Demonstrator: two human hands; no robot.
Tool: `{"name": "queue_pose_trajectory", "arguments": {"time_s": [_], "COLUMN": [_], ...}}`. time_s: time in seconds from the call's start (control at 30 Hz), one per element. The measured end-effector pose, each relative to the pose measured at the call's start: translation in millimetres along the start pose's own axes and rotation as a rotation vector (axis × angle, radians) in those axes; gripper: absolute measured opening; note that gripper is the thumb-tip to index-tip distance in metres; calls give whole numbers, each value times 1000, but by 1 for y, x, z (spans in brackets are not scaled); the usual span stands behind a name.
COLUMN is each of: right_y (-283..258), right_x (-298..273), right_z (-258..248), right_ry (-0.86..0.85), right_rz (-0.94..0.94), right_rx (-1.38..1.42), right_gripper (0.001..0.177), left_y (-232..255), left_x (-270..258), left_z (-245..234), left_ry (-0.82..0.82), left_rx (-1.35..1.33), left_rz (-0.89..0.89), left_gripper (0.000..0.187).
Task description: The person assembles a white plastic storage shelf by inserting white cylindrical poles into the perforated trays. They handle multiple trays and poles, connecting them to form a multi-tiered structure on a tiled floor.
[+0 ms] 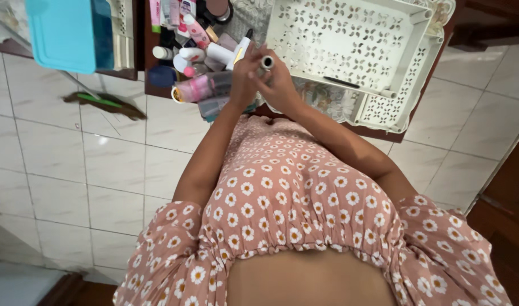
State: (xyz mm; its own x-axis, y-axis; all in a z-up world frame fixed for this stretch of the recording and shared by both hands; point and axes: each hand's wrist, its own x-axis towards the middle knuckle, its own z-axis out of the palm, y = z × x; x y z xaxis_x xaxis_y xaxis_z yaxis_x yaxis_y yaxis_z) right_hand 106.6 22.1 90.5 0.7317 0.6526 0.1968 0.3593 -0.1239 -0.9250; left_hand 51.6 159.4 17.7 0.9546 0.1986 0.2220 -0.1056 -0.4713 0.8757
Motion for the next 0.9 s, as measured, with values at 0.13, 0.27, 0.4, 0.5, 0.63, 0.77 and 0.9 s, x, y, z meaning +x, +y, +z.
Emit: {"name": "queue_pose_trajectory", "arguments": {"time_s": [0.13,0.27,0.4,0.5,0.63,0.77,0.9], "right_y": [43,53,46,46,53,50,40], "right_x": [-10,-2,7,7,9,37,44], "right_z": [35,47,46,43,19,-17,-22], "right_ry": [162,310,381,351,22,-374,-478], "right_rz": [255,282,256,237,206,239,195], "right_rx": [351,372,251,192,185,191,178], "right_gripper": [21,26,37,40,25,15,13], "left_y": [-26,-46,-53,-57,-72,-87,-87], "left_x": [5,9,13,15,14,12,10], "left_z": [-1,-3,-3,-4,-1,7,5], "left_ry": [-150,-221,-269,-338,-392,-413,-383], "left_rx": [203,129,-161,-236,-246,-135,-169], "left_rz": [-11,80,102,-6,-44,-70,-17], "left_gripper": [54,59,45,39,24,44,42]}}
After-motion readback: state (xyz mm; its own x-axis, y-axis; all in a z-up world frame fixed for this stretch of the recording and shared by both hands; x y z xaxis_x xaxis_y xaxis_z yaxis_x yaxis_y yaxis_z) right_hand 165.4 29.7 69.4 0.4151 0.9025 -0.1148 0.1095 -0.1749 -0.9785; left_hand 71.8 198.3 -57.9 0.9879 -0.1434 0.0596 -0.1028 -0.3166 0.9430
